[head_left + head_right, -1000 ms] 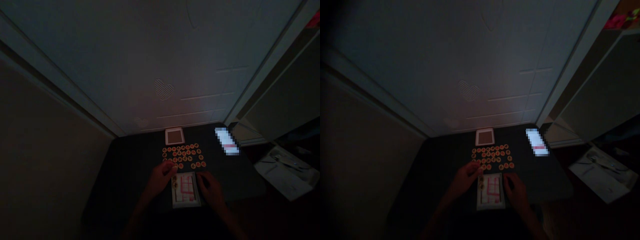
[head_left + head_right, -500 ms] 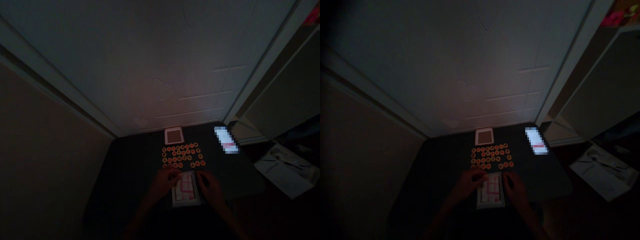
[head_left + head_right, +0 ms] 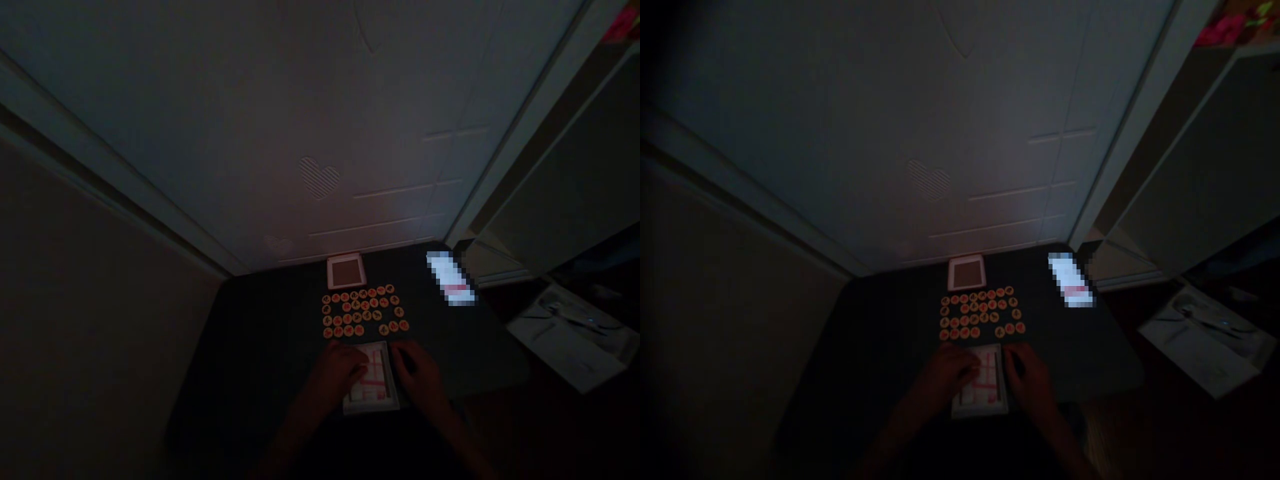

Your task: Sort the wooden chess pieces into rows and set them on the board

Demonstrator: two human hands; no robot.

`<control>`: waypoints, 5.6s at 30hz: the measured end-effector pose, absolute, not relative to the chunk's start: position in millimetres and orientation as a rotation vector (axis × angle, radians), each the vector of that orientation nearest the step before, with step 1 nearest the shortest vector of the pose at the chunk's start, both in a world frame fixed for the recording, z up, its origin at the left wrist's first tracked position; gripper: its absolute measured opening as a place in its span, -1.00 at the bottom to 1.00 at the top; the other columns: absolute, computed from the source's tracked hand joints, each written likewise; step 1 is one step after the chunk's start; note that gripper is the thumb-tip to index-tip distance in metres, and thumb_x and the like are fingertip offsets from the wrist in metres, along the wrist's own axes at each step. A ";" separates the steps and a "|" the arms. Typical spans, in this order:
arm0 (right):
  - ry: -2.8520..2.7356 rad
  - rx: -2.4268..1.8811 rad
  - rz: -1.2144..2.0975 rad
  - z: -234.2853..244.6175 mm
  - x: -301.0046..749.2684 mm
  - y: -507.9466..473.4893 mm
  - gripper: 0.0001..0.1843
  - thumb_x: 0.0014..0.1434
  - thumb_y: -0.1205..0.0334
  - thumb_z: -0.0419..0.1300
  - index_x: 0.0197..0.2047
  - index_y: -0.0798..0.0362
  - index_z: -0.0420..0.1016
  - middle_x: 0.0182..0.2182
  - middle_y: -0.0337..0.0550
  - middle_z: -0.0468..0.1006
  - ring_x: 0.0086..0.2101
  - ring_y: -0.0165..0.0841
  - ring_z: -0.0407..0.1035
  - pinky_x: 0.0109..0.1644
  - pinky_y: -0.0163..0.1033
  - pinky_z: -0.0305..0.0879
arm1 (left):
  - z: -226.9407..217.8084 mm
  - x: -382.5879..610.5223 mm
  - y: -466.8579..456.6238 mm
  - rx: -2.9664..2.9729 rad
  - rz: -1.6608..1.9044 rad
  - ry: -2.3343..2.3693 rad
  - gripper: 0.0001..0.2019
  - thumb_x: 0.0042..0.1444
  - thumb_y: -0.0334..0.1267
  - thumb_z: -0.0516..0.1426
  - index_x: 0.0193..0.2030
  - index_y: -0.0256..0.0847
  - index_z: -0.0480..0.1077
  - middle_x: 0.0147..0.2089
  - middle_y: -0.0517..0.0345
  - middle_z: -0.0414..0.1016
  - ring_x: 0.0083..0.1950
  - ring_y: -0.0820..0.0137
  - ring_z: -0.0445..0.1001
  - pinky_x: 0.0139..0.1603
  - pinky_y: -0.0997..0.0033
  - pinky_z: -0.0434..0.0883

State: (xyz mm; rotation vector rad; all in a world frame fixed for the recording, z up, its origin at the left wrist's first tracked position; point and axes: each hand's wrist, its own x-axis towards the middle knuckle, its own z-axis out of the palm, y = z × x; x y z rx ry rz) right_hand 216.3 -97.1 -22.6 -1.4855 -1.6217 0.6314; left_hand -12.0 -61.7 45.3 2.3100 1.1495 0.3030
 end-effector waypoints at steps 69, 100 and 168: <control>-1.837 -1.478 0.500 -21.8 215.0 -101.8 -0.72 0.35 0.07 0.13 0.01 -0.03 0.55 -0.31 -0.11 0.62 -0.29 -0.24 0.51 -0.16 -0.12 0.45 | 31.3 -21.5 -88.1 1.956 0.604 1.617 -0.76 0.18 -0.28 0.19 0.00 -0.02 0.43 0.10 0.14 0.50 0.04 0.26 0.55 0.05 0.22 0.52; -1.817 -1.485 0.489 -24.6 216.2 -101.8 -0.72 0.34 0.06 0.14 -0.01 -0.04 0.57 -0.31 -0.12 0.64 -0.31 -0.24 0.53 -0.14 -0.11 0.47 | 30.4 -29.6 -84.5 1.932 0.648 1.647 -0.70 0.24 -0.11 0.18 0.09 -0.06 0.37 0.00 0.10 0.52 -0.10 0.29 0.56 -0.06 0.25 0.51; -1.772 -1.524 0.549 -23.1 216.4 -101.3 -0.75 0.33 0.14 0.13 -0.02 -0.07 0.58 -0.18 -0.13 0.68 -0.18 -0.22 0.55 -0.05 -0.10 0.48 | -6.4 -101.2 13.1 2.212 0.752 1.751 -0.78 0.29 -0.14 0.13 0.00 -0.13 0.48 0.01 -0.01 0.48 0.02 0.20 0.50 0.07 0.15 0.48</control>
